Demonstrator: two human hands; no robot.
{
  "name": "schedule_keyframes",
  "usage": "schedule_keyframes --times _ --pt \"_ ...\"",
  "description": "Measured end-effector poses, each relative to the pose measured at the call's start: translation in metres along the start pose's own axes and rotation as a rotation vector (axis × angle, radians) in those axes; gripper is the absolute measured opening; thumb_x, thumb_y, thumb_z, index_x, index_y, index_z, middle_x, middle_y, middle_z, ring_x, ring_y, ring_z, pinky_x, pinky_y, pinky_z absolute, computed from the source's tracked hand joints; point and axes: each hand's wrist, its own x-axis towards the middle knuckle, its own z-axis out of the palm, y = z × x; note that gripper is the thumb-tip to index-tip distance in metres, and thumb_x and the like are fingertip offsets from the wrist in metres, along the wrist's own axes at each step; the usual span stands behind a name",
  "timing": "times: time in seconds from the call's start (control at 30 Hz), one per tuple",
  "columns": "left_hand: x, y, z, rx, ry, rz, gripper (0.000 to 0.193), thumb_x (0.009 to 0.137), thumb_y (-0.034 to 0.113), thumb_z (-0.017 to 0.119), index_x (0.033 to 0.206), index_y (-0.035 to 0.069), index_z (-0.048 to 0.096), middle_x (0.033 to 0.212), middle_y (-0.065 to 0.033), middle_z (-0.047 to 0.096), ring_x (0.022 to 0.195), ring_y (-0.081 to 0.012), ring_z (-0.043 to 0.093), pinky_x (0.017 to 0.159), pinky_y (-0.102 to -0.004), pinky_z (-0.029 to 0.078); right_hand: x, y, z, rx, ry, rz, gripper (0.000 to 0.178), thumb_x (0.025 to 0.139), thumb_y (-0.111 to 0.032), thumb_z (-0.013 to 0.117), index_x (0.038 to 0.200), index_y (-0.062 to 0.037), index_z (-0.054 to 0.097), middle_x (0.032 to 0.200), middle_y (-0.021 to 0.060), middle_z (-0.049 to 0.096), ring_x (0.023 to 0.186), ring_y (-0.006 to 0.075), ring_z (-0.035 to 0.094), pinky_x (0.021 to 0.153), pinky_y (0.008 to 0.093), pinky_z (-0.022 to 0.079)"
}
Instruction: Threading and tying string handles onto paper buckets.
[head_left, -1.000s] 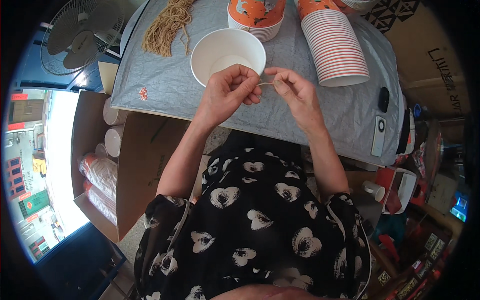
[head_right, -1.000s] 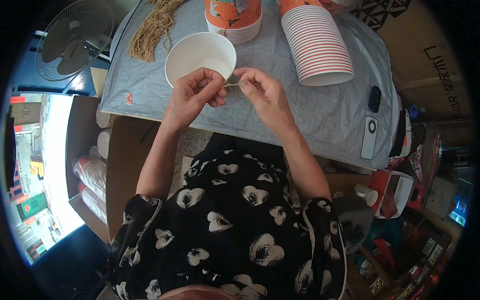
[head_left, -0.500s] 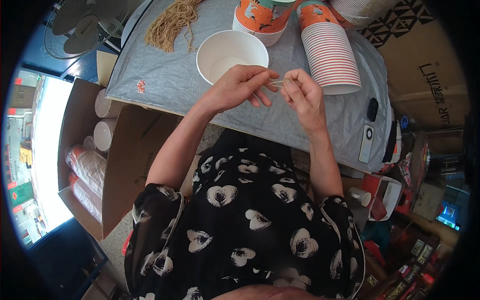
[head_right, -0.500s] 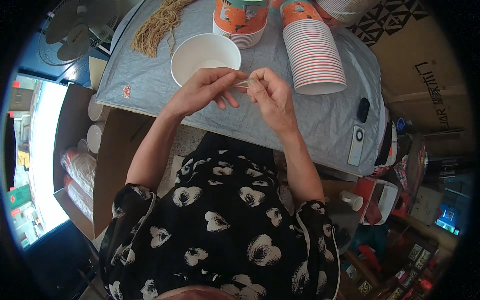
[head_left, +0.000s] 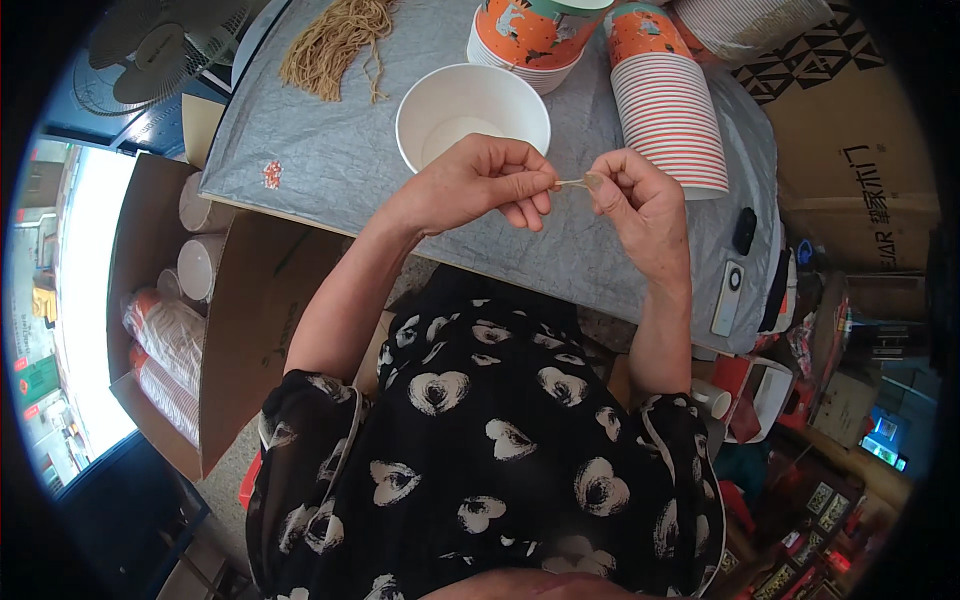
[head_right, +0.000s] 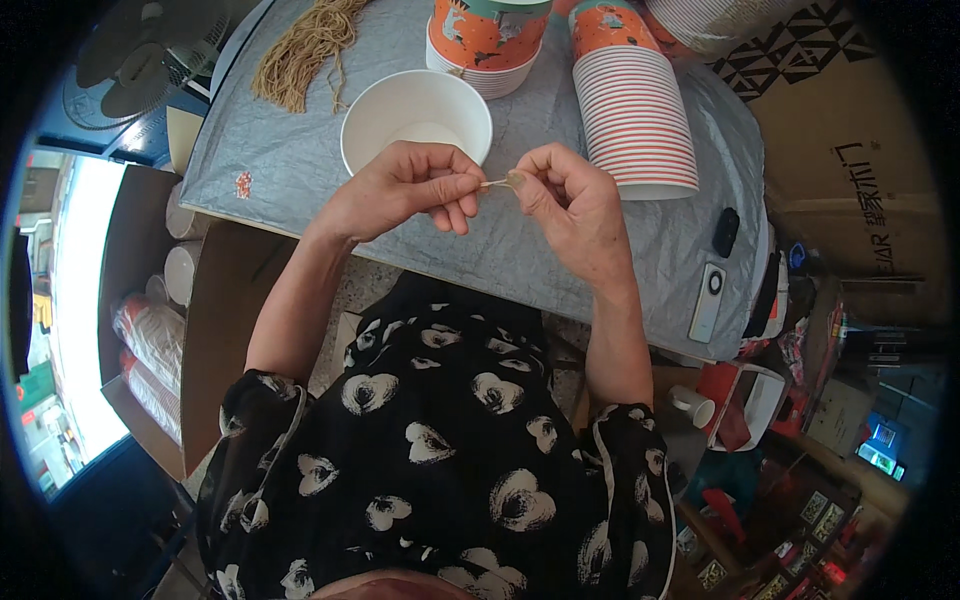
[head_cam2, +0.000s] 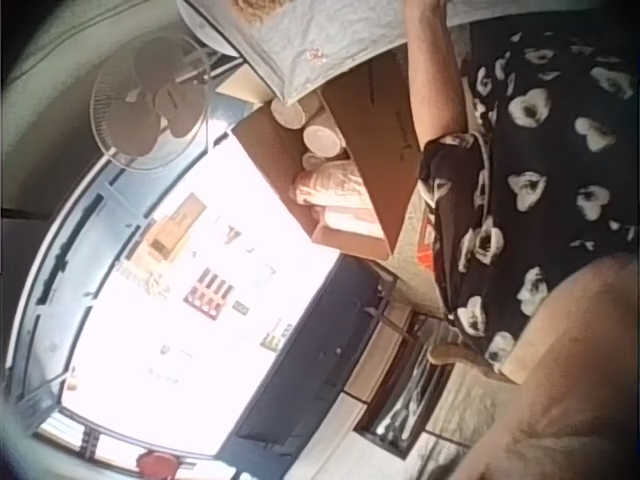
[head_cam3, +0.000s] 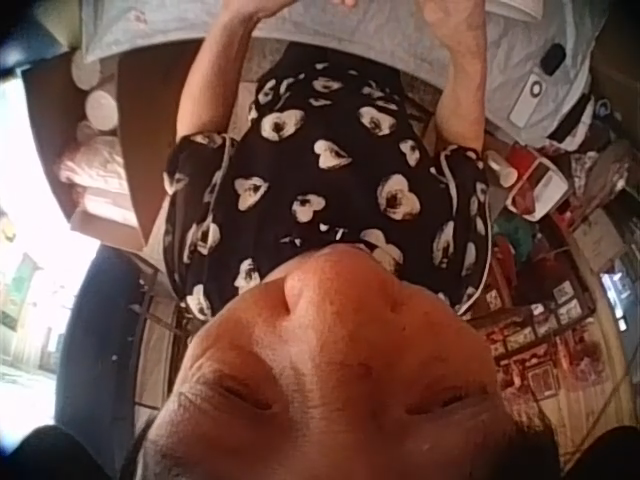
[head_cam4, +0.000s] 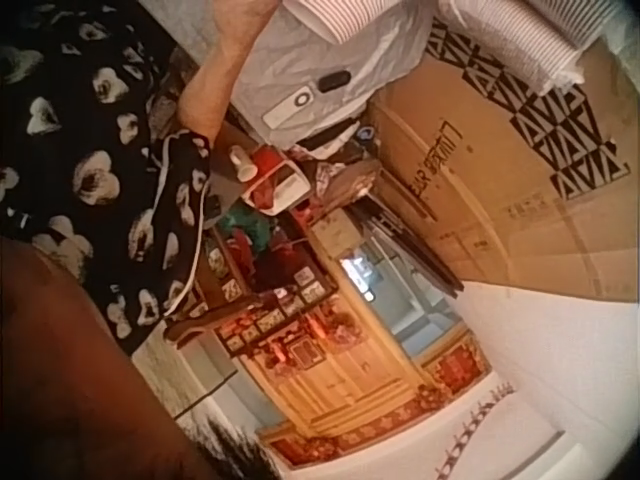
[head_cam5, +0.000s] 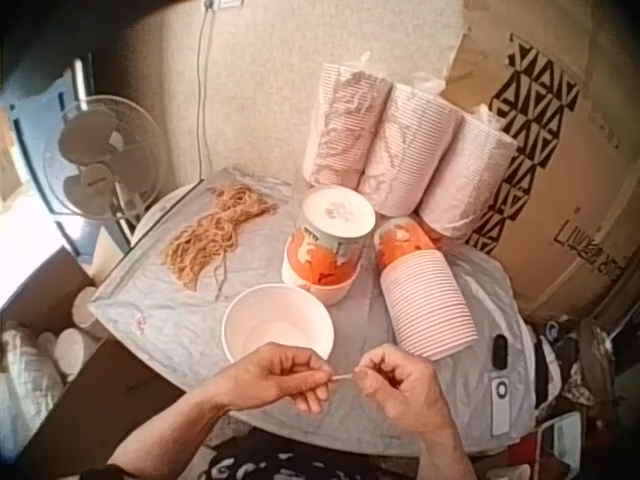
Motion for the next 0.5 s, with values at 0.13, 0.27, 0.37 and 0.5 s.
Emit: schedule_keyframes --times 0.13,0.27,0.37,0.5 --pt "-0.003 -0.003 0.004 0.026 0.071 -0.007 0.02 0.102 0.017 0.059 0.108 -0.001 0.065 0.089 -0.0049 0.071 0.077 -0.0096 0.07 0.065 -0.0204 0.055 0.005 0.002 0.009 0.121 0.015 0.021 0.012 0.099 -0.012 0.062 0.096 -0.0009 0.059 0.073 -0.005 0.054 0.064 0.0011 0.046 0.055 0.0183 0.037" --pt "-0.011 0.001 0.016 0.153 0.21 0.011 0.02 0.101 0.017 0.061 0.109 -0.001 0.066 0.09 -0.005 0.072 0.076 -0.0089 0.069 0.062 -0.0201 0.053 0.008 0.009 0.014 0.152 0.037 0.053 0.011 0.1 -0.012 0.06 0.097 -0.0016 0.058 0.073 -0.0048 0.054 0.063 0.0013 0.046 0.055 0.0185 0.037" --pt "-0.017 0.004 0.02 0.307 0.296 0.015 0.019 0.1 0.017 0.063 0.108 0.001 0.067 0.089 -0.0039 0.071 0.074 -0.0079 0.068 0.06 -0.0202 0.052 0.008 0.014 0.017 0.132 0.065 0.02 0.012 0.101 -0.013 0.06 0.096 -0.0021 0.059 0.073 -0.0049 0.055 0.063 0.0011 0.046 0.055 0.0185 0.037" --pt "-0.016 -0.006 0.023 0.322 0.405 0.107 0.013 0.095 0.01 0.068 0.102 -0.001 0.07 0.086 -0.004 0.071 0.068 -0.0083 0.066 0.059 -0.0224 0.054 0.007 0.021 0.023 0.118 0.142 -0.063 0.013 0.1 -0.014 0.061 0.094 -0.0022 0.06 0.071 -0.0053 0.054 0.062 0.0007 0.045 0.054 0.0182 0.036"
